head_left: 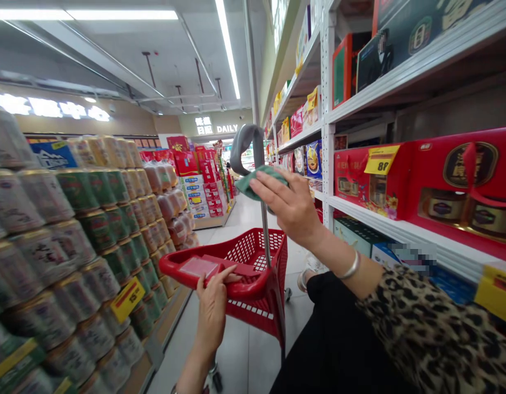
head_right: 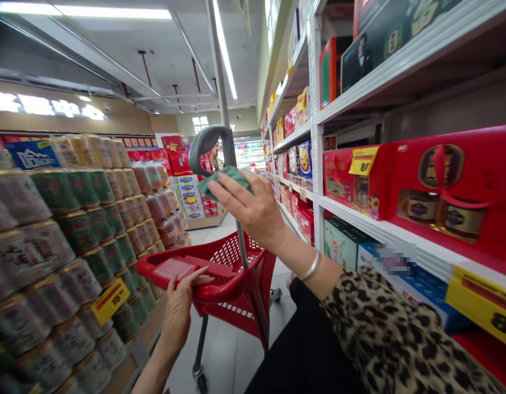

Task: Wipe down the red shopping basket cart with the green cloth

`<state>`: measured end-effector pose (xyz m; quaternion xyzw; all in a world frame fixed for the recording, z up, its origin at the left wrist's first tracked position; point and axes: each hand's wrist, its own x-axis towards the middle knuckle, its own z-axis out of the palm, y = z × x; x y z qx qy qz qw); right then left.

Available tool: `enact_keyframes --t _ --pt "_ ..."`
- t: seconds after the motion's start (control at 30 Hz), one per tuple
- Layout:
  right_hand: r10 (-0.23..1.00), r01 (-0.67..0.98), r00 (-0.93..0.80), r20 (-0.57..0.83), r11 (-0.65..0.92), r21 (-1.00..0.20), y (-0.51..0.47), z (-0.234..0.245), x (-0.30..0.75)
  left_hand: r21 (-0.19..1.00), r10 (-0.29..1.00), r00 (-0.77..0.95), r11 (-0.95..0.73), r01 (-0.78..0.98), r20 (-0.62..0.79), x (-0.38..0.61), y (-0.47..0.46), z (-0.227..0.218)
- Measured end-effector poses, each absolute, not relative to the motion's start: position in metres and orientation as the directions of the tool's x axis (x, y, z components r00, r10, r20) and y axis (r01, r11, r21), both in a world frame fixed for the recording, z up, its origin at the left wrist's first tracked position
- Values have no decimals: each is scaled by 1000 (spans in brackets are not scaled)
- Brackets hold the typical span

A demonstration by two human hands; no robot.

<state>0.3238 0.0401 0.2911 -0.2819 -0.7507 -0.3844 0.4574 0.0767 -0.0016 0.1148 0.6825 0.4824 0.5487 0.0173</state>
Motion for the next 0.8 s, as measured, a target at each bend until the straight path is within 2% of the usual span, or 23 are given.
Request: enact_keyframes --t 0.07,0.13,0.3,0.47,0.6,0.7,0.8 --pt "7 755 -447 894 540 373 54 313 320 559 689 -79 -510 654 721 78 -3 120" --pt "-73 730 -460 885 536 423 68 315 317 567 697 -95 -488 663 711 79 -5 124" --pt "-300 645 -460 836 534 547 91 267 312 587 708 -131 -451 672 694 75 -7 120" --pt "-331 566 -480 812 590 575 90 216 308 513 662 -99 -468 720 743 72 -1 109" --pt "-376 478 -548 747 592 649 83 195 311 462 604 -123 -446 766 787 60 9 102" --pt "-445 392 -617 649 541 744 86 205 313 425 572 -125 -428 798 811 44 20 95" --pt "-502 350 -656 564 461 816 93 245 311 398 554 -116 -422 815 824 32 28 90"
